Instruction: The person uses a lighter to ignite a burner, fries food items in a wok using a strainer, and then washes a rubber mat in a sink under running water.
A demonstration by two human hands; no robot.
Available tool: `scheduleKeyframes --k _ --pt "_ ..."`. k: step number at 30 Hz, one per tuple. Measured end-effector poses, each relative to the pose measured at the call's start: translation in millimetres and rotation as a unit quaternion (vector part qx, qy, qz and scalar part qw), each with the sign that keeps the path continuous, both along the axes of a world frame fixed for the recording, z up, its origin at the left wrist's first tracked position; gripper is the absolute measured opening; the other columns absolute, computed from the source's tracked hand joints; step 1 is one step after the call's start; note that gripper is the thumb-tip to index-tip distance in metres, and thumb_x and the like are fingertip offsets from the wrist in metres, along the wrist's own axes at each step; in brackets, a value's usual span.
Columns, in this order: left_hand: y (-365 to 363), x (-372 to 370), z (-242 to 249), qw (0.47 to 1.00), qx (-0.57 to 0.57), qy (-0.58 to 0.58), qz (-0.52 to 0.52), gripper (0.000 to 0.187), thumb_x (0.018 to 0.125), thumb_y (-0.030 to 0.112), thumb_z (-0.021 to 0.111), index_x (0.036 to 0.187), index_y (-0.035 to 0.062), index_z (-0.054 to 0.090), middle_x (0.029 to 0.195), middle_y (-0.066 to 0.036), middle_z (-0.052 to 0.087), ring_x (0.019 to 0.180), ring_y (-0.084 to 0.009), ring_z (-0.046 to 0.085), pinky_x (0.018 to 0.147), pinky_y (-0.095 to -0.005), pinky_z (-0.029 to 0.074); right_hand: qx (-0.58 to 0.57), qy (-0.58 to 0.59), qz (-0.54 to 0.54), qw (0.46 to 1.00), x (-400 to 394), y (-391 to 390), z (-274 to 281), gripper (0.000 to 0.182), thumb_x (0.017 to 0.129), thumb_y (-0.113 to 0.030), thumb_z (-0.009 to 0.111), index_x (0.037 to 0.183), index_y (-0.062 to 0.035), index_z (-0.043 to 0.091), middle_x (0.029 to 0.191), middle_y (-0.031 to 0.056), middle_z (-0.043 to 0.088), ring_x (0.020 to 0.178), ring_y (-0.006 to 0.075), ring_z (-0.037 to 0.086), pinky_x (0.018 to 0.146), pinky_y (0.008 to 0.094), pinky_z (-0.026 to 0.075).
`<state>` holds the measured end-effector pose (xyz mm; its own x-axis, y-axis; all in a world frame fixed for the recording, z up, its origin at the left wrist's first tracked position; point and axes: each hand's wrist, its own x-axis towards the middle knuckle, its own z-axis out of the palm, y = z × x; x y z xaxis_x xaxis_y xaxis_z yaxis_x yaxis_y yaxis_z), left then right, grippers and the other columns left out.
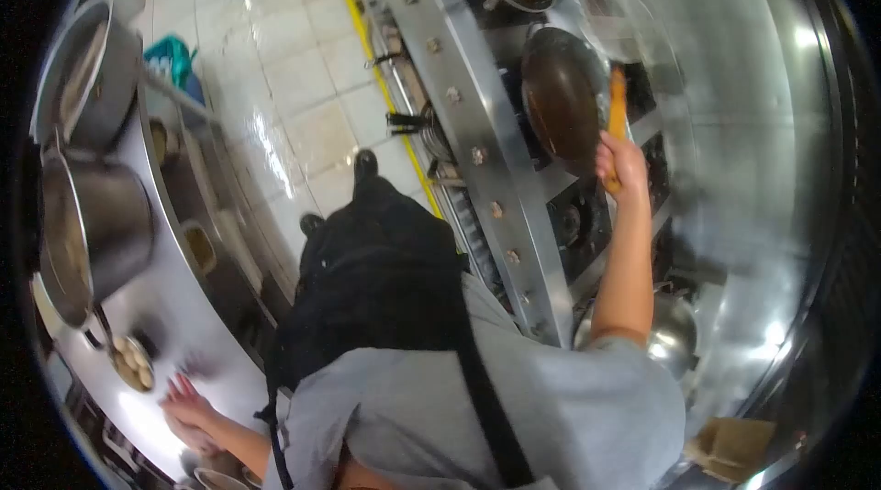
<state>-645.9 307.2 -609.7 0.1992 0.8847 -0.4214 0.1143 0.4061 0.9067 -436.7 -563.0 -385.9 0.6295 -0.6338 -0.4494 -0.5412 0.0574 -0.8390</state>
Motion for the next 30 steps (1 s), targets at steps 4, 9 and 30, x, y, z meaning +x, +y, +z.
scheduleKeyframes --k 4,9,30 --pt "2.7 21.3 6.9 1.0 -0.026 -0.013 -0.004 0.08 0.102 0.052 0.044 0.148 -0.0077 0.018 0.152 -0.028 0.036 0.132 -0.0488 0.046 0.11 -0.0485 0.045 0.039 0.062 -0.075 0.995 -46.2 -23.2 -25.8 0.014 0.096 -0.014 0.061 0.092 -0.009 0.049 0.064 -0.0018 0.048 0.047 0.0078 0.044 0.04 0.0238 0.038" --pt "22.3 20.8 -5.1 0.998 -0.016 -0.022 -0.058 0.081 0.103 0.048 0.045 0.152 -0.0068 0.011 0.149 -0.029 0.039 0.125 -0.0466 0.054 0.099 -0.0453 0.055 0.151 0.065 -0.122 0.979 -69.4 -35.9 -59.2 0.011 0.098 -0.015 0.058 0.094 -0.0109 0.049 0.064 -0.0039 0.047 0.047 0.0062 0.043 0.039 0.0219 0.037" --pt "52.9 36.8 -6.8 1.0 -0.013 0.013 0.009 0.05 0.1 0.018 0.048 0.139 -0.0111 0.037 0.137 -0.022 0.05 0.119 -0.0407 0.057 0.099 -0.0473 0.057 0.38 -0.033 -0.137 0.914 -97.5 -5.8 -127.7 0.012 0.097 -0.02 0.06 0.09 -0.0114 0.055 0.063 -0.0044 0.048 0.046 0.0064 0.045 0.041 0.0211 0.039"
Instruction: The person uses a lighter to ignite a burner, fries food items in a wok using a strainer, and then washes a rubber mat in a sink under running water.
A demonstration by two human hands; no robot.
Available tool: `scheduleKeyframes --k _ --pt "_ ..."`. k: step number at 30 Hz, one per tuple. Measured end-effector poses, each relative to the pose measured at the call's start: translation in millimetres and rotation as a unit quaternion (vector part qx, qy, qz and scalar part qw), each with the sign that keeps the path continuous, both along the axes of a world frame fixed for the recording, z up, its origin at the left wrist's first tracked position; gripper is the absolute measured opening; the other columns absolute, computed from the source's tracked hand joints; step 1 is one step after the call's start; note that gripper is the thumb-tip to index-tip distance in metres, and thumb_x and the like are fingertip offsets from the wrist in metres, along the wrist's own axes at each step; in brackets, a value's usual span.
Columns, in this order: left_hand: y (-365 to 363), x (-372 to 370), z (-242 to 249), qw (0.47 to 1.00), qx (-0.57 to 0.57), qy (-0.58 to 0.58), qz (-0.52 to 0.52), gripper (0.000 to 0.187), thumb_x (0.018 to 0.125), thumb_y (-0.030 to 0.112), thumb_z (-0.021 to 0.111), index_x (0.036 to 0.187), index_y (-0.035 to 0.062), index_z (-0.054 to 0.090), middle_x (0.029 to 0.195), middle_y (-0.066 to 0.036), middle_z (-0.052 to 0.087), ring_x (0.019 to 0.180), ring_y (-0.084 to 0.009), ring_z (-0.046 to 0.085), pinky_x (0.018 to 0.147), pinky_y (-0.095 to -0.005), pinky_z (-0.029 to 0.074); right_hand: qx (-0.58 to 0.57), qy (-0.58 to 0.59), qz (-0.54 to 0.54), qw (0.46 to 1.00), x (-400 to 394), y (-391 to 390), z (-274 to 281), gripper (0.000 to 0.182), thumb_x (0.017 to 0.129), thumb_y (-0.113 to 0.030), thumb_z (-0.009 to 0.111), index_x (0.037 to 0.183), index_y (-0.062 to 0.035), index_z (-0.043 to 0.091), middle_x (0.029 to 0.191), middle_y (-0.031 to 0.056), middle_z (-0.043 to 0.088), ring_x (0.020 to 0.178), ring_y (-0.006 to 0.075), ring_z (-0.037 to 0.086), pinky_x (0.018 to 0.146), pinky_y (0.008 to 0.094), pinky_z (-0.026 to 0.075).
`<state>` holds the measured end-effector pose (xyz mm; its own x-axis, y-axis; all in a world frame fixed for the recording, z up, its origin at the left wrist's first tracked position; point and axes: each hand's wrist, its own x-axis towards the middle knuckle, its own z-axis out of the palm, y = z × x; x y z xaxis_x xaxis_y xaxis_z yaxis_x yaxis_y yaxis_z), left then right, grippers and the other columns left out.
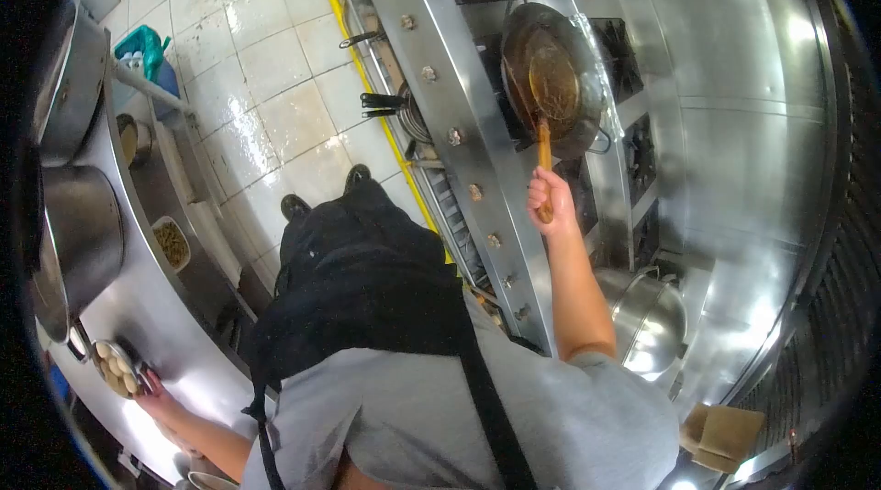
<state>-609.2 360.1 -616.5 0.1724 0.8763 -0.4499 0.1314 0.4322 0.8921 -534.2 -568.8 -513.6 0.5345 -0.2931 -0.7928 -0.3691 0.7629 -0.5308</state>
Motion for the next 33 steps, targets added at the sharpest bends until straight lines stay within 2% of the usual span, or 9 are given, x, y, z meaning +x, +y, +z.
scheduleKeyframes --k 5,7,8,14,21,23,25,27,33 --pt "49.7 -42.5 -23.0 0.997 0.03 0.007 -0.068 0.038 0.099 0.011 0.048 0.129 -0.0132 0.049 0.134 -0.019 0.052 0.118 -0.0292 0.057 0.104 -0.0395 0.053 -0.029 0.015 0.009 0.999 4.2 9.2 2.3 0.016 0.095 -0.025 0.062 0.093 -0.0118 0.054 0.063 -0.0028 0.049 0.046 0.0081 0.045 0.041 0.0214 0.039" --pt "56.7 -63.5 -28.2 0.821 0.307 0.283 -0.389 0.04 0.097 0.014 0.057 0.128 -0.0115 0.052 0.128 -0.018 0.058 0.115 -0.0238 0.058 0.098 -0.035 0.053 -0.031 0.018 0.014 0.999 4.7 6.8 3.2 0.019 0.095 -0.028 0.062 0.093 -0.0119 0.053 0.064 -0.0023 0.049 0.047 0.0091 0.045 0.042 0.0223 0.04" --pt "56.7 -74.3 -24.7 0.782 0.362 0.313 -0.4 0.04 0.097 0.014 0.056 0.128 -0.0112 0.052 0.128 -0.018 0.058 0.115 -0.0239 0.058 0.098 -0.0352 0.053 -0.034 0.026 0.025 0.999 5.1 5.2 3.4 0.021 0.095 -0.031 0.062 0.093 -0.0121 0.053 0.065 -0.0017 0.05 0.047 0.01 0.046 0.043 0.0232 0.041" --pt "-5.5 -97.8 4.0 0.944 0.145 0.153 -0.253 0.039 0.098 0.013 0.055 0.13 -0.0093 0.05 0.126 -0.017 0.058 0.113 -0.0248 0.059 0.097 -0.0366 0.052 -0.059 0.024 0.052 0.997 4.3 -3.1 -8.2 0.027 0.094 -0.038 0.061 0.095 -0.0125 0.053 0.072 -0.0008 0.053 0.052 0.0114 0.049 0.048 0.0251 0.042" --pt "-105.4 -48.3 60.4 0.944 0.008 0.009 -0.329 0.038 0.099 0.012 0.054 0.132 -0.0072 0.049 0.124 -0.017 0.058 0.11 -0.0258 0.061 0.096 -0.0381 0.051 0.033 -0.068 -0.003 0.997 -3.4 -23.2 -12.8 0.016 0.094 -0.02 0.063 0.097 -0.0107 0.051 0.073 0.0001 0.052 0.053 0.011 0.048 0.047 0.0252 0.041" --pt "-146.7 -9.9 65.1 0.913 -0.012 -0.019 -0.406 0.038 0.099 0.011 0.054 0.133 -0.0066 0.048 0.123 -0.017 0.058 0.11 -0.0261 0.061 0.095 -0.0386 0.05 0.077 -0.107 -0.001 0.991 -14.1 -30.0 -15.0 0.014 0.094 -0.016 0.063 0.098 -0.0102 0.051 0.073 0.0004 0.051 0.051 0.011 0.047 0.046 0.0257 0.04" --pt "-211.1 57.3 71.0 0.842 0.031 -0.032 -0.538 0.036 0.095 0.01 0.059 0.127 -0.005 0.054 0.117 -0.014 0.059 0.106 -0.0227 0.062 0.089 -0.0353 0.052 -0.049 -0.06 0.031 0.997 -23.3 -27.4 -2.6 0.016 0.094 -0.017 0.064 0.098 -0.0095 0.051 0.072 0.0011 0.051 0.048 0.0117 0.047 0.043 0.0273 0.04" --pt "-293.7 120.3 83.9 0.852 -0.02 -0.072 -0.519 0.028 0.095 0.011 0.059 0.118 -0.0057 0.062 0.115 -0.014 0.063 0.102 -0.021 0.064 0.086 -0.0338 0.053 -0.092 -0.049 0.017 0.994 -36.7 -23.8 1.1 0.015 0.093 -0.013 0.063 0.096 -0.0082 0.049 0.07 0.0028 0.051 0.046 0.0132 0.048 0.04 0.0299 0.04" --pt "-544.5 282.1 138.5 0.705 -0.013 -0.155 -0.692 0.023 0.095 0.012 0.061 0.107 -0.007 0.067 0.098 -0.01 0.071 0.084 -0.0159 0.068 0.074 -0.0281 0.053 -0.37 0.087 0.116 0.918 -78.9 -53.5 12.3 0.012 0.092 -0.007 0.056 0.099 -0.0045 0.048 0.067 0.0057 0.052 0.044 0.0165 0.05 0.038 0.0333 0.041"
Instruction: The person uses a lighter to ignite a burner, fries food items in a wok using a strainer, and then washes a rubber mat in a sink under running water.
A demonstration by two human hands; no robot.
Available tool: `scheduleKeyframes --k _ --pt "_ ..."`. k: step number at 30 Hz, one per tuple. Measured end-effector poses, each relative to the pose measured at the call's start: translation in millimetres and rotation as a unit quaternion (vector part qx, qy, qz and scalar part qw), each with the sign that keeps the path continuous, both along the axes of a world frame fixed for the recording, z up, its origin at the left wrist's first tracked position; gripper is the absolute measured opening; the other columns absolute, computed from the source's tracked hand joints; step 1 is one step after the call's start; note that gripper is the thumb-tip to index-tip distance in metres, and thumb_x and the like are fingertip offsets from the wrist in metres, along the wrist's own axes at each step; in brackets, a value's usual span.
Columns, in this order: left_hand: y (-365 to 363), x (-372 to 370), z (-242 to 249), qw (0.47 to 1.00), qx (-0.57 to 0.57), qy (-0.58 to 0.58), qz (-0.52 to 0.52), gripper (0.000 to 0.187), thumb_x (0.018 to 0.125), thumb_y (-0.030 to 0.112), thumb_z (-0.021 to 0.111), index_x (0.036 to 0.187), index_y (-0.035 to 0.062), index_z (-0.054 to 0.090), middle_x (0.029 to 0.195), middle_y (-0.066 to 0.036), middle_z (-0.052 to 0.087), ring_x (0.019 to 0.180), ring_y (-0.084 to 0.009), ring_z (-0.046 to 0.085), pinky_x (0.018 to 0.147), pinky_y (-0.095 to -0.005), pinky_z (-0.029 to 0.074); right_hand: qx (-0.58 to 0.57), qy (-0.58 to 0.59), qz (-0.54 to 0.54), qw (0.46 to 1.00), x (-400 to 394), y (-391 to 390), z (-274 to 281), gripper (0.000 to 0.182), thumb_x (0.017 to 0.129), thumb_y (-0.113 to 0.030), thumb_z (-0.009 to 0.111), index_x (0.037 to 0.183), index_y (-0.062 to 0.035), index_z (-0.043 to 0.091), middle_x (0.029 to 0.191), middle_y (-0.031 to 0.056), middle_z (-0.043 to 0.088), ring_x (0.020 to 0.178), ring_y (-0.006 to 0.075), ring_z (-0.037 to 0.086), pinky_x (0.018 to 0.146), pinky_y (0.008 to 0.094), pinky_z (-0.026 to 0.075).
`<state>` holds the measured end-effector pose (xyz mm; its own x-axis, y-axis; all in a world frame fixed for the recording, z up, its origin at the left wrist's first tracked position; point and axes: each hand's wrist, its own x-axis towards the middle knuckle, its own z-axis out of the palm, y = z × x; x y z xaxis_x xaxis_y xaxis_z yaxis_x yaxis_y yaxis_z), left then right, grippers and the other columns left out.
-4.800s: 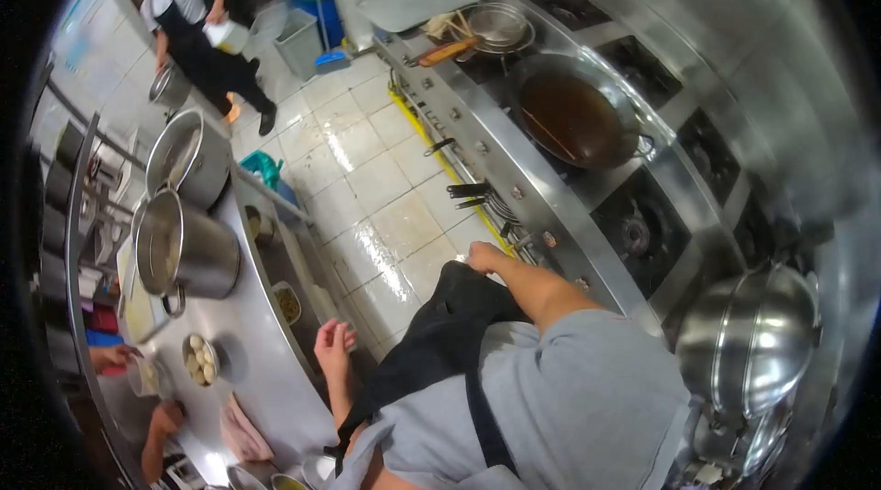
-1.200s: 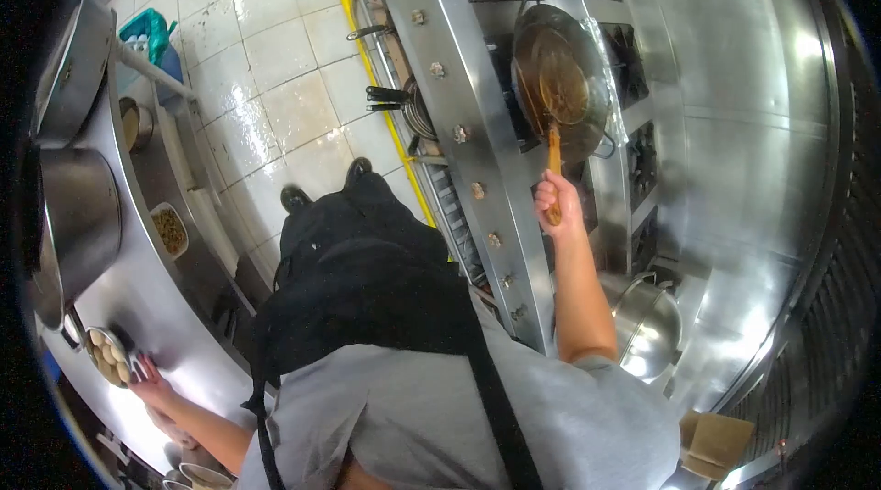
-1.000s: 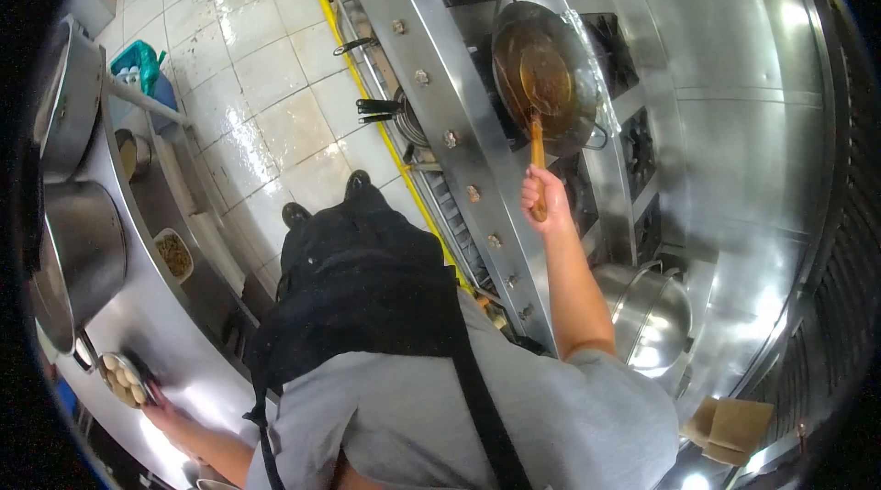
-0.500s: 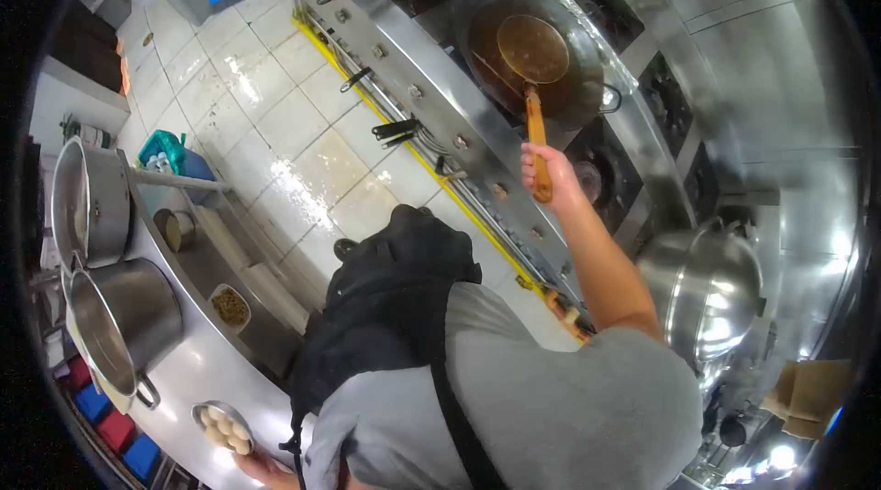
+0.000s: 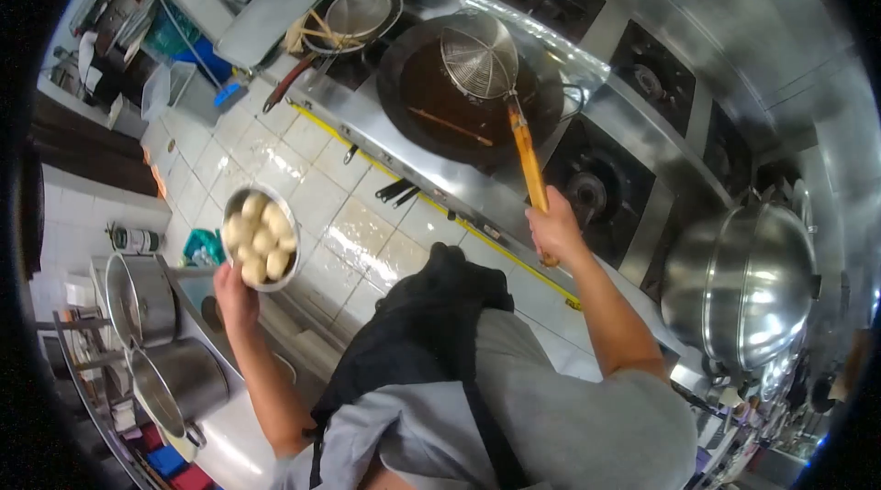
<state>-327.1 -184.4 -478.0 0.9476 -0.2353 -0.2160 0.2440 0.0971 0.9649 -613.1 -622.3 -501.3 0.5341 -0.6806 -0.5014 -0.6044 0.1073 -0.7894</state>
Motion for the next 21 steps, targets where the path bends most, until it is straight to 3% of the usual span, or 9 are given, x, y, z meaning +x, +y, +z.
scheduleKeyframes --k 4,6,9,12,16,17,18,21 --pt "-130.8 63.9 18.8 0.997 0.034 0.001 -0.076 0.023 0.095 0.014 0.06 0.1 -0.0072 0.067 0.092 -0.01 0.069 0.071 -0.0146 0.065 0.06 -0.0244 0.05 -0.022 -0.036 0.0 0.999 -15.5 -17.2 6.5 0.012 0.092 -0.007 0.056 0.098 -0.0042 0.046 0.066 0.006 0.052 0.043 0.0159 0.051 0.038 0.0328 0.041" --pt "-195.7 81.0 25.9 0.992 0.052 -0.031 -0.109 0.023 0.093 0.011 0.057 0.1 -0.0093 0.066 0.091 -0.012 0.069 0.072 -0.0174 0.066 0.061 -0.0259 0.053 0.008 -0.069 0.003 0.998 -20.2 -24.4 21.2 0.012 0.093 -0.006 0.056 0.101 -0.0032 0.048 0.066 0.0056 0.052 0.044 0.0148 0.051 0.038 0.0316 0.041" --pt "-278.5 95.3 33.0 0.983 0.086 -0.059 -0.153 0.026 0.09 0.007 0.054 0.101 -0.0137 0.065 0.093 -0.019 0.069 0.076 -0.0249 0.071 0.064 -0.035 0.061 0.22 -0.169 0.006 0.961 -33.7 -38.1 29.4 0.023 0.091 -0.005 0.059 0.112 -0.0034 0.052 0.068 0.0052 0.051 0.042 0.0132 0.049 0.035 0.0304 0.043" --pt "-351.2 95.3 38.9 0.967 0.115 -0.095 -0.205 0.027 0.088 0.007 0.055 0.096 -0.0163 0.065 0.09 -0.022 0.07 0.076 -0.0294 0.073 0.064 -0.0387 0.064 0.287 -0.165 0.011 0.944 -43.5 -42.4 46.5 0.021 0.091 -0.006 0.059 0.111 -0.0028 0.052 0.07 0.0063 0.052 0.043 0.0137 0.049 0.035 0.0311 0.043" --pt "-427.9 91.4 37.8 0.863 0.337 -0.29 -0.24 0.024 0.079 0.012 0.059 0.081 -0.0096 0.069 0.078 -0.029 0.069 0.074 -0.0325 0.073 0.064 -0.0424 0.059 0.332 -0.162 0.015 0.929 -50.5 -44.6 56.5 0.019 0.091 -0.007 0.059 0.109 -0.0009 0.053 0.072 0.0072 0.053 0.045 0.0136 0.049 0.038 0.0313 0.045" --pt "-445.9 88.2 29.8 0.823 0.389 -0.358 -0.207 0.023 0.077 0.014 0.058 0.081 -0.0062 0.069 0.085 -0.032 0.068 0.078 -0.0349 0.072 0.069 -0.0451 0.057 0.341 -0.168 0.018 0.925 -50.7 -45.0 58.1 0.019 0.092 -0.008 0.059 0.108 -0.0008 0.053 0.071 0.0071 0.052 0.046 0.0139 0.049 0.038 0.0324 0.045" --pt "-460.9 85.7 17.5 0.751 0.415 -0.477 -0.191 0.02 0.079 0.013 0.059 0.082 -0.0033 0.071 0.091 -0.029 0.069 0.082 -0.0397 0.071 0.075 -0.0468 0.057 0.34 -0.171 0.014 0.925 -50.8 -45.1 61.2 0.019 0.092 -0.008 0.059 0.108 -0.0008 0.053 0.071 0.0071 0.052 0.046 0.0139 0.049 0.038 0.0324 0.045" --pt "-487.1 53.2 11.6 0.702 0.416 -0.54 -0.206 0.018 0.08 0.012 0.061 0.081 -0.0033 0.071 0.103 -0.027 0.063 0.083 -0.0445 0.069 0.076 -0.0495 0.058 0.387 -0.209 0.012 0.898 -51.4 -49.0 69.1 0.018 0.092 -0.009 0.06 0.107 -0.001 0.054 0.071 0.0067 0.052 0.046 0.0137 0.049 0.038 0.032 0.043"
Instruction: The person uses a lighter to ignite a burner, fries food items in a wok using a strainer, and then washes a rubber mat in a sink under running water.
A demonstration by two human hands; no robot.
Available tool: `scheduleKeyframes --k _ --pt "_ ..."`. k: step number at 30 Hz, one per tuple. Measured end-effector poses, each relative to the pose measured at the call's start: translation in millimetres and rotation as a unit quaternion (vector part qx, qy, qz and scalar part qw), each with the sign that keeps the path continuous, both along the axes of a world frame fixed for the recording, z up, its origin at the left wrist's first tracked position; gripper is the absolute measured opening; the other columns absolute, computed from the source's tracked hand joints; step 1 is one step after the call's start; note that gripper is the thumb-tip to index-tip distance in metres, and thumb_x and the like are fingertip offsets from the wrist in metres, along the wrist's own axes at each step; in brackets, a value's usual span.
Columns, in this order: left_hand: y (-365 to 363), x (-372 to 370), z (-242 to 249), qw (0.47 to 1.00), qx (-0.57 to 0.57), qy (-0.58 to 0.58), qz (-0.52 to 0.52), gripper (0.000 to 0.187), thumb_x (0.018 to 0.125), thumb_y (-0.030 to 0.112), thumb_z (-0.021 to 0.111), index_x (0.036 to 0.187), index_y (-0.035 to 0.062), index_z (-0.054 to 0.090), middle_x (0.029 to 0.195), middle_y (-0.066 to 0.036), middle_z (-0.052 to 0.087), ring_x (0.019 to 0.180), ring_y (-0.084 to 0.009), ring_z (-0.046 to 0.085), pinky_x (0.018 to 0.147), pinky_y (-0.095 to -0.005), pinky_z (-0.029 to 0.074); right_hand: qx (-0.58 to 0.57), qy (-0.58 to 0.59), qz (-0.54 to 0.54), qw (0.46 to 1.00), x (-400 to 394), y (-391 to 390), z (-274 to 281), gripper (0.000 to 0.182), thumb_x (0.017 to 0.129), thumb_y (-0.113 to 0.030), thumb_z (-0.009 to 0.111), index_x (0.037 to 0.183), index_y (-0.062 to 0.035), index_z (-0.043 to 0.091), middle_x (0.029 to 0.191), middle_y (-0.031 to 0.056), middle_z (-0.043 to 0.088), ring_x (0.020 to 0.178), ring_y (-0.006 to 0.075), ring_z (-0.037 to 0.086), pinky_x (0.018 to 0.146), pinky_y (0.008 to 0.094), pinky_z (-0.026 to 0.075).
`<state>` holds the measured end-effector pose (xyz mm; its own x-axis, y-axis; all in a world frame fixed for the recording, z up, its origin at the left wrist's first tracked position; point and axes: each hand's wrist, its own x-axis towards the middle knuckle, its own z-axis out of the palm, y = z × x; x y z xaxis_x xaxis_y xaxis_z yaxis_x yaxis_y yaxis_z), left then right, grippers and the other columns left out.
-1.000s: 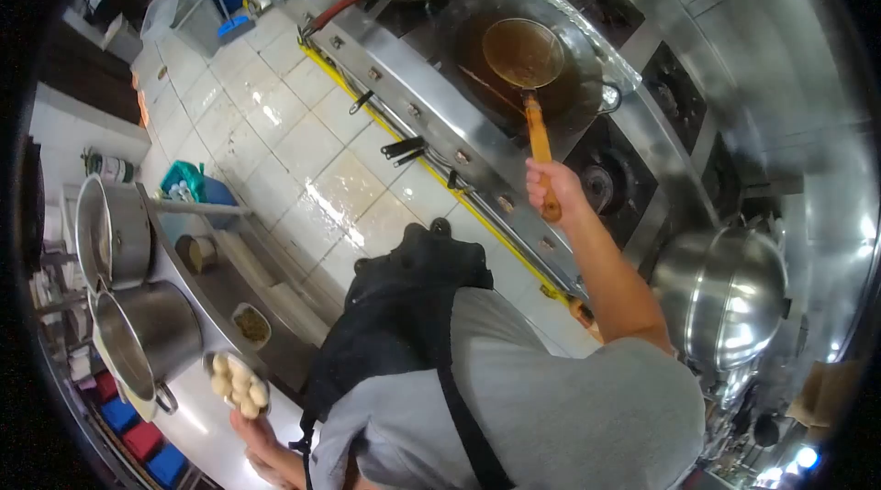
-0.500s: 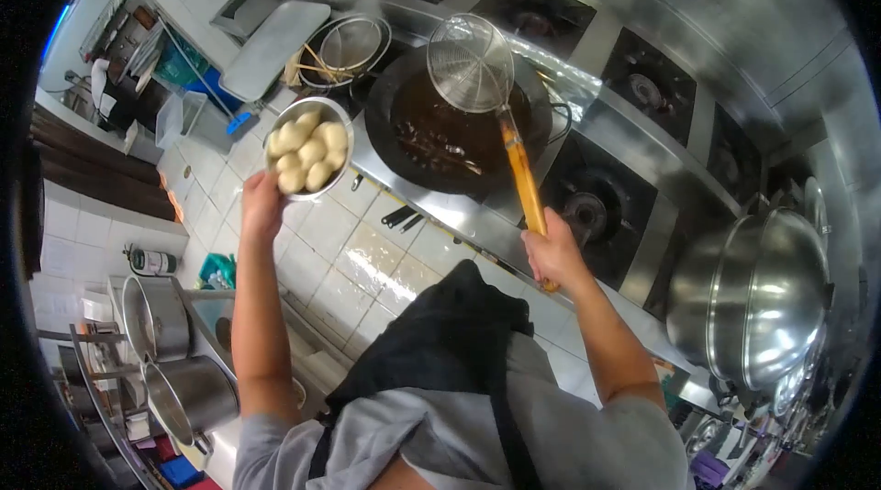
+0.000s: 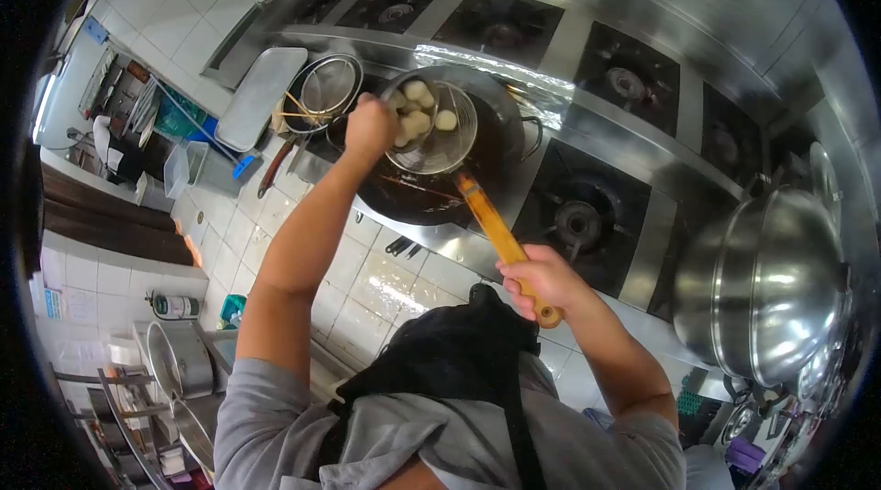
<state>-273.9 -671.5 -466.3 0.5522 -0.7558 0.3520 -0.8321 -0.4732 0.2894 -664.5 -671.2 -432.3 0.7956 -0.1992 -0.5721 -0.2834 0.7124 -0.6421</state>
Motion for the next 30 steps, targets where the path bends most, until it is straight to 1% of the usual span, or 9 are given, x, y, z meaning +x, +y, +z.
scheduleKeyframes --k 3,9,13,17,19,21,22,24,30 --pt "-7.6 -16.7 -8.3 0.997 0.056 -0.04 -0.045 0.02 0.079 0.01 0.063 0.083 -0.0088 0.067 0.112 -0.025 0.057 0.082 -0.0418 0.07 0.069 -0.0465 0.06 0.038 0.019 -0.01 0.999 -0.9 -4.9 1.8 0.016 0.093 -0.01 0.061 0.104 -0.0021 0.054 0.071 0.0055 0.052 0.046 0.0132 0.049 0.038 0.0314 0.041" --pt "-3.0 -17.5 -1.0 0.929 0.02 -0.33 -0.167 0.021 0.076 0.009 0.063 0.09 -0.0069 0.067 0.11 -0.018 0.055 0.091 -0.0317 0.065 0.059 -0.0357 0.061 0.049 0.049 -0.006 0.998 -5.2 -9.2 -4.2 0.013 0.093 -0.012 0.061 0.102 -0.0041 0.055 0.071 0.0036 0.052 0.047 0.0115 0.048 0.039 0.0307 0.041" --pt "16.1 -13.0 46.4 0.965 -0.056 -0.238 -0.098 0.009 0.078 0.005 0.061 0.081 -0.002 0.065 0.121 -0.017 0.058 0.089 -0.0351 0.067 0.063 -0.0402 0.061 0.035 0.057 0.001 0.998 -2.2 -12.0 -17.6 0.014 0.093 -0.012 0.063 0.1 -0.0044 0.055 0.071 0.0036 0.052 0.047 0.011 0.048 0.039 0.0304 0.041" --pt "46.5 4.6 69.6 0.96 -0.258 -0.106 0.002 0.017 0.082 0.01 0.061 0.079 -0.0058 0.065 0.109 -0.024 0.066 0.082 -0.042 0.067 0.074 -0.0478 0.056 0.029 0.063 0.002 0.998 10.0 -15.1 -26.1 0.014 0.092 -0.013 0.064 0.097 -0.0046 0.053 0.071 0.0037 0.052 0.047 0.0114 0.048 0.039 0.0304 0.041" --pt "71.2 25.5 62.7 0.967 -0.226 0.005 0.12 0.019 0.082 0.009 0.059 0.076 -0.0084 0.064 0.094 -0.024 0.068 0.08 -0.0373 0.067 0.071 -0.0445 0.054 0.033 0.061 0.006 0.998 14.9 -16.7 -32.0 0.014 0.092 -0.013 0.064 0.097 -0.0047 0.053 0.071 0.0039 0.052 0.047 0.0116 0.048 0.039 0.0305 0.041" --pt "104.4 35.9 61.7 0.91 -0.227 0.285 0.199 0.02 0.085 0.007 0.056 0.075 -0.0094 0.06 0.085 -0.018 0.065 0.077 -0.032 0.067 0.071 -0.0409 0.058 0.038 0.059 0.009 0.997 21.1 -17.0 -36.0 0.015 0.091 -0.013 0.064 0.096 -0.0048 0.053 0.071 0.0041 0.053 0.047 0.0118 0.048 0.039 0.0306 0.041" --pt "121.1 35.4 57.4 0.909 -0.227 0.286 0.203 0.02 0.085 0.007 0.056 0.075 -0.0094 0.06 0.085 -0.018 0.065 0.077 -0.032 0.067 0.071 -0.0409 0.058 0.037 0.061 0.007 0.997 25.9 -16.7 -36.9 0.015 0.091 -0.013 0.064 0.097 -0.0049 0.052 0.071 0.0044 0.052 0.047 0.0121 0.048 0.04 0.0306 0.041" --pt "156.9 29.5 45.0 0.72 -0.425 0.52 0.177 0.019 0.083 0.003 0.057 0.089 -0.0144 0.061 0.096 -0.022 0.065 0.079 -0.028 0.065 0.084 -0.0459 0.06 0.037 0.064 0.008 0.997 38.3 -14.5 -42.0 0.016 0.09 -0.013 0.064 0.097 -0.0049 0.052 0.072 0.0046 0.052 0.048 0.0124 0.048 0.04 0.0307 0.042" --pt "284.2 11.1 -1.4 0.522 -0.523 0.651 0.172 0.041 0.088 -0.004 0.044 0.124 -0.0222 0.041 0.125 -0.03 0.056 0.114 -0.0399 0.06 0.106 -0.0469 0.052 0.038 0.057 -0.035 0.997 64.7 30.9 -38.2 0.017 0.09 -0.013 0.063 0.1 -0.0046 0.052 0.071 0.0058 0.054 0.049 0.0129 0.049 0.042 0.0299 0.042"
